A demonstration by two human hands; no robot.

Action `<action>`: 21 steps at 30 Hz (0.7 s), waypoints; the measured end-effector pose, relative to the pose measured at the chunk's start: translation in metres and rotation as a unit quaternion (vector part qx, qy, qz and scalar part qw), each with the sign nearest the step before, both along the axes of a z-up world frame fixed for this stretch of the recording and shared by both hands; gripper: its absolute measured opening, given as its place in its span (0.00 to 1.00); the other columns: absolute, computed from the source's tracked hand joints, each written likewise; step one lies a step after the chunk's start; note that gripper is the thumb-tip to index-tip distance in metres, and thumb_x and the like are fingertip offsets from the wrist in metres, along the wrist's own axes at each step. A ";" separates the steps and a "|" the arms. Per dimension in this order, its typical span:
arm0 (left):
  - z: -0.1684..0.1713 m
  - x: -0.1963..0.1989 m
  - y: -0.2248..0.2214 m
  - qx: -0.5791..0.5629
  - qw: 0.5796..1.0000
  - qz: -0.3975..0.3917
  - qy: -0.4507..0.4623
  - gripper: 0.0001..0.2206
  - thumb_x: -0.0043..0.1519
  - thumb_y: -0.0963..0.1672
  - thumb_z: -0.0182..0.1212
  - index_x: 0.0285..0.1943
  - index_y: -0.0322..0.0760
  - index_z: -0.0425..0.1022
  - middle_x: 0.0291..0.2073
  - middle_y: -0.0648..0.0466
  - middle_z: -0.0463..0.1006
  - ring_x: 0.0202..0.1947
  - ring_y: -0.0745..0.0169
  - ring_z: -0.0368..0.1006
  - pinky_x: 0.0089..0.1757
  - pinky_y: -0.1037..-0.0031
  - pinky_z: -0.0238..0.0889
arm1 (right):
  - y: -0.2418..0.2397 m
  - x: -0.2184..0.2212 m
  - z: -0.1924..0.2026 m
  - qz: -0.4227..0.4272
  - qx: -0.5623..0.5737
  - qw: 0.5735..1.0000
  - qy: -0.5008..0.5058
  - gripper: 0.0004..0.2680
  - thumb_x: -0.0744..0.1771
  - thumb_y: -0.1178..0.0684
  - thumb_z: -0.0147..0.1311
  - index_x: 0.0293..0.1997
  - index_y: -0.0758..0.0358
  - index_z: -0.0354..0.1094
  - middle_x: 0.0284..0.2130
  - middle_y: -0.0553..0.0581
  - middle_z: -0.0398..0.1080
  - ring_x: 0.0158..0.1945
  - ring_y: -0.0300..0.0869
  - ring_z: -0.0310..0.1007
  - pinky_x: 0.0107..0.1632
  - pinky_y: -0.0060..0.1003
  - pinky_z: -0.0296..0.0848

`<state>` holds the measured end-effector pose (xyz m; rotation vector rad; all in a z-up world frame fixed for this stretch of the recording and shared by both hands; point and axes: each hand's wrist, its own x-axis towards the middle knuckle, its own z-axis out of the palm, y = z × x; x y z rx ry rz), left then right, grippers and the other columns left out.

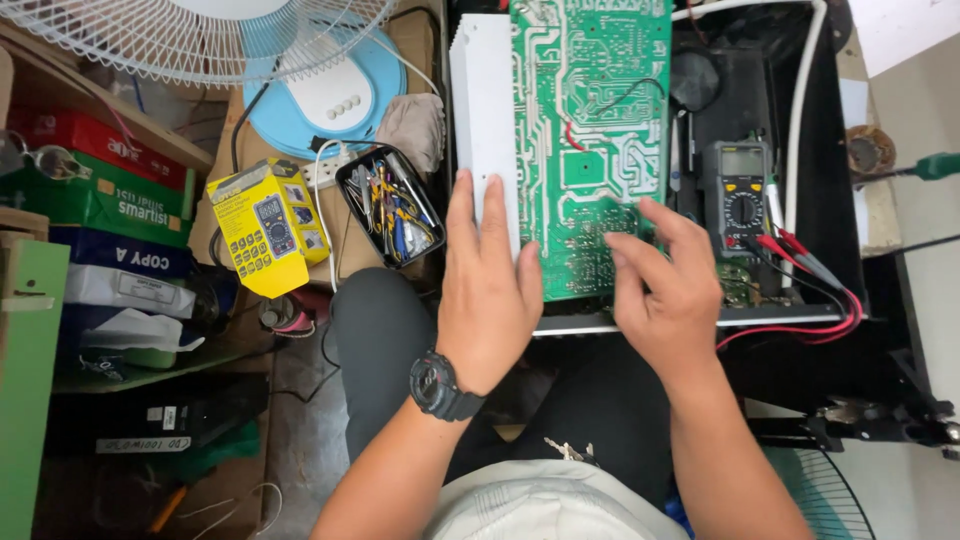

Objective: A person inspects a circuit board within an electronic chassis and uses a soldering iron to repair connections.

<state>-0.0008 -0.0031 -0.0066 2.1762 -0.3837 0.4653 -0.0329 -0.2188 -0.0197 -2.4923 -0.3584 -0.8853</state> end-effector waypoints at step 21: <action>0.020 -0.013 -0.034 0.032 0.982 -0.039 -0.181 0.23 0.70 0.38 0.74 0.74 0.20 0.77 0.75 0.23 0.69 0.76 0.14 0.70 0.69 0.38 0.69 | -0.069 -0.014 0.017 -0.086 0.298 0.946 -0.097 0.05 0.74 0.61 0.64 0.52 0.60 0.85 0.29 0.57 0.81 0.38 0.55 0.85 0.49 0.51 0.83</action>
